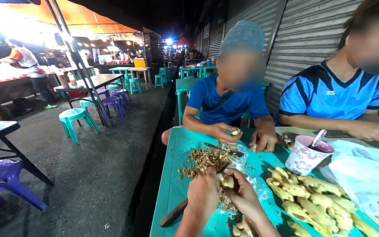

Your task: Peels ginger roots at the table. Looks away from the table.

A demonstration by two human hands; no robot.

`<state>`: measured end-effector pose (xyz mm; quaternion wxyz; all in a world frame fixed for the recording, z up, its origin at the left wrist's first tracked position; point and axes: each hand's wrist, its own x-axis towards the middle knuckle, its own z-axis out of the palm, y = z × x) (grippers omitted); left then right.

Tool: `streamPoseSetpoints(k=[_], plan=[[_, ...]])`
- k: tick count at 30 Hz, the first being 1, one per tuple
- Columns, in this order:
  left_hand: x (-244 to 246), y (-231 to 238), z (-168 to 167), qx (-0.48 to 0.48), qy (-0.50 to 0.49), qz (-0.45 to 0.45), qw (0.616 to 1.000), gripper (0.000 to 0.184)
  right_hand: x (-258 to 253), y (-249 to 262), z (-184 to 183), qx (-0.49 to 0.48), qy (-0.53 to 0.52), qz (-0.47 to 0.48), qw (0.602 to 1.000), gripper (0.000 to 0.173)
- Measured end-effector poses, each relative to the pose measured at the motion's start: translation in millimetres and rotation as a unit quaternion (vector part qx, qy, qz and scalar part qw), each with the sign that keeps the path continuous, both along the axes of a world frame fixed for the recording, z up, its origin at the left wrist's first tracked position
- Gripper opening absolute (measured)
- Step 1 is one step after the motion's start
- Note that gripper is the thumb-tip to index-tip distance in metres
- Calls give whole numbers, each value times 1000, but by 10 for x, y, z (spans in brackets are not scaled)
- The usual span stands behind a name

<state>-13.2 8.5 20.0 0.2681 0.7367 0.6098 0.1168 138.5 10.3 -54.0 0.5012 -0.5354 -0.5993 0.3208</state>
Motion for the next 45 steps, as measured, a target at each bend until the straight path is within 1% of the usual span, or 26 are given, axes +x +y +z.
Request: streamPoseSetpoints(k=[1,3,5,7,10,14,17,21,24,26,30,33,38,41,45], plan=[[36,-32,-5,-1,-7,-9,1000,46,1,11,-17,6,-25,-21,999,56],[102,-71,-12,-8,-5,-26,1000,49,-1,15,-17,13,-59,-58,996,55],[133,-71,-21,-14,8,-32,999,52,-6,2,-8,41,-96,-93,990,51],[130,-54,-33,-14,27,-32,999,48,-35,-26,14,73,-108,-115,985,47],[57,7,-46,8,32,-27,999,42,-50,-45,29,61,-58,-87,993,46],[-82,63,-45,8,1,-18,1000,42,-86,-43,16,42,9,-33,999,46],[-20,-5,-33,-8,-17,-38,999,45,-69,-20,-20,57,-5,-46,997,47],[62,-32,15,-16,0,-52,999,46,-64,-27,-31,76,29,-60,995,46],[-31,27,-7,18,-6,-46,999,42,-137,-60,-18,91,48,-40,994,46],[-108,67,-21,27,-13,-48,998,42,-169,-56,-32,100,47,-22,994,46],[-99,37,-49,13,-32,-83,996,44,-114,-37,-36,77,61,-24,995,46],[-27,3,-26,1,-18,-95,995,45,-38,-22,-27,72,65,-36,995,44],[-124,59,-19,48,-13,-79,996,40,-58,-45,-4,104,92,15,990,44],[-163,60,-49,39,-31,-85,995,42,-73,-17,-20,96,73,12,993,45],[-65,-12,-9,-10,-9,-96,995,45,-17,-6,-56,119,-23,-42,992,51]])
